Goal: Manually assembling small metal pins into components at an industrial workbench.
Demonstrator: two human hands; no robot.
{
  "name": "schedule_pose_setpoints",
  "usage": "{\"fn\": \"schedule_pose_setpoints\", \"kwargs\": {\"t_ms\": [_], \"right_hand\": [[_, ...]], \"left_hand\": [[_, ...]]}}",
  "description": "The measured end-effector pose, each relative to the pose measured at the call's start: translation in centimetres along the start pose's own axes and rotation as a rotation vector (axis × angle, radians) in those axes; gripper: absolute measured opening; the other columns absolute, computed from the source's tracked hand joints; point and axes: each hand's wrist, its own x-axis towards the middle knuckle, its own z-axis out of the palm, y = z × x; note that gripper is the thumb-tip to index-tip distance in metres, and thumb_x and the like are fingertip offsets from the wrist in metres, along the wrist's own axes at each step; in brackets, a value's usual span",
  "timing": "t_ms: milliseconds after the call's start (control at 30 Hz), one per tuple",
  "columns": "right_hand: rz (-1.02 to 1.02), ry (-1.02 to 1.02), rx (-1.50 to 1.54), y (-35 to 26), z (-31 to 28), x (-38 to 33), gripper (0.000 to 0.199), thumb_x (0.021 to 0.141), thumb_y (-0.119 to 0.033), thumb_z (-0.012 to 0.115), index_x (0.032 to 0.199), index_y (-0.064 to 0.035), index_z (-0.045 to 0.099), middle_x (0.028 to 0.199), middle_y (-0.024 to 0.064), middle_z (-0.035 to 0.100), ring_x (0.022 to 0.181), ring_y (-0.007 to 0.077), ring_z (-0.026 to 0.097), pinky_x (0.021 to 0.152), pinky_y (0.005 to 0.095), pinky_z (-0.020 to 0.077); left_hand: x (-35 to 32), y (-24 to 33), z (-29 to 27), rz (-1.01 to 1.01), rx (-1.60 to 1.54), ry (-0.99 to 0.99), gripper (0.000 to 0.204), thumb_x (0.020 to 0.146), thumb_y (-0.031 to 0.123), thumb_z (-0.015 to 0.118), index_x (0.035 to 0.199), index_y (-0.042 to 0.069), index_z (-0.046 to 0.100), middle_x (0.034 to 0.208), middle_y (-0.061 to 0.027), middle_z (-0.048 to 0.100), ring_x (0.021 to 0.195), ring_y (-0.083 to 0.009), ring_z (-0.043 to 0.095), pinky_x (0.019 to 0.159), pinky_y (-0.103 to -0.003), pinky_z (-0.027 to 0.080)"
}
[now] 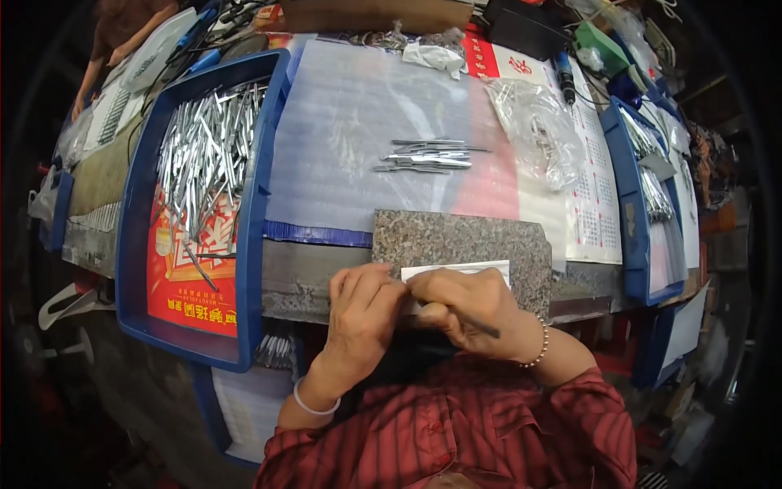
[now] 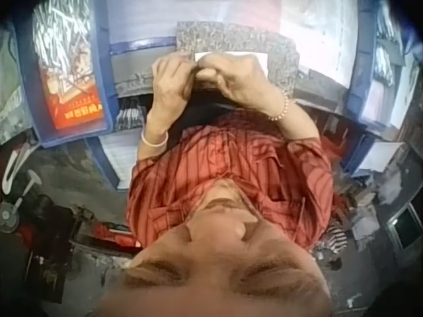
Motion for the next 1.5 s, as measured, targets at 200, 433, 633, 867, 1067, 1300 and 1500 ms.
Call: {"fn": "schedule_pose_setpoints", "kwargs": {"t_ms": [200,433,633,867,1067,1300,1500], "right_hand": [[0.232,0.073,0.172,-0.8,-2.6,-1.5,0.031,0.1,-0.03,0.053,0.101,-0.0007,0.064,0.086,0.0165,0.066,0.071,0.0315,0.067,0.06,0.0343,0.053],[0.119,0.194,0.128,-2.5,-4.1,-1.7,0.049,0.102,-0.041,0.042,0.101,0.003,0.064,0.093,0.0182,0.069,0.069,0.0279,0.069,0.057,0.0323,0.0536],[0.03,-0.008,-0.05,-0.2,-0.2,-0.8,0.02,0.09,-0.025,0.064,0.092,-0.0049,0.059,0.077,0.0124,0.063,0.06,0.0298,0.063,0.049,0.0359,0.0475],[0.014,0.294,0.155,-2.0,-5.3,-4.0,0.023,0.082,-0.011,0.069,0.099,0.0032,0.064,0.092,0.0198,0.069,0.077,0.0305,0.071,0.063,0.035,0.0569],[0.206,0.176,-0.072,1.0,-3.7,-5.1,0.017,0.095,-0.018,0.059,0.09,-0.0021,0.064,0.079,0.0133,0.064,0.064,0.0322,0.063,0.057,0.0377,0.0505],[0.412,0.398,0.287,-1.1,-5.5,-9.1,0.049,0.105,-0.028,0.034,0.091,0.0037,0.068,0.085,0.0142,0.068,0.076,0.0196,0.063,0.069,0.0309,0.0489],[0.51,0.264,0.808,-1.3,-4.7,-10.8,0.037,0.105,-0.026,0.033,0.1,0.0007,0.058,0.104,0.0178,0.068,0.075,0.0154,0.062,0.064,0.0253,0.0457]], "left_hand": [[-0.2,0.1,0.0,-0.001,-0.007,0.001,0.021,0.075,0.0,0.071,0.093,0.007,0.064,0.089,-0.009,0.057,0.096,-0.0306,0.059,0.085,-0.041,0.041],[-0.3,-0.2,0.1,0.009,-0.009,0.002,0.021,0.075,0.001,0.071,0.093,0.007,0.063,0.089,-0.0088,0.057,0.096,-0.0304,0.059,0.085,-0.041,0.041],[-0.1,0.1,0.3,0.033,-0.023,0.002,0.018,0.078,0.002,0.067,0.094,0.008,0.062,0.089,-0.0064,0.058,0.099,-0.0277,0.059,0.087,-0.041,0.038],[-0.2,0.0,0.1,0.006,-0.024,0.001,0.018,0.075,0.0,0.07,0.09,0.006,0.064,0.087,-0.0086,0.058,0.096,-0.0317,0.06,0.085,-0.04,0.042],[0.1,0.1,0.0,-0.016,-0.008,-0.01,0.015,0.076,-0.001,0.069,0.087,0.005,0.062,0.085,-0.0094,0.058,0.095,-0.0321,0.06,0.085,-0.041,0.041],[0.0,0.9,0.4,-0.009,0.06,0.016,0.015,0.077,-0.001,0.068,0.089,0.005,0.061,0.088,-0.01,0.059,0.097,-0.0314,0.06,0.086,-0.041,0.041],[-1.0,0.8,0.4,-0.01,0.148,0.066,0.018,0.074,-0.001,0.069,0.09,0.005,0.061,0.09,-0.0098,0.06,0.098,-0.0297,0.06,0.088,-0.041,0.04]]}}
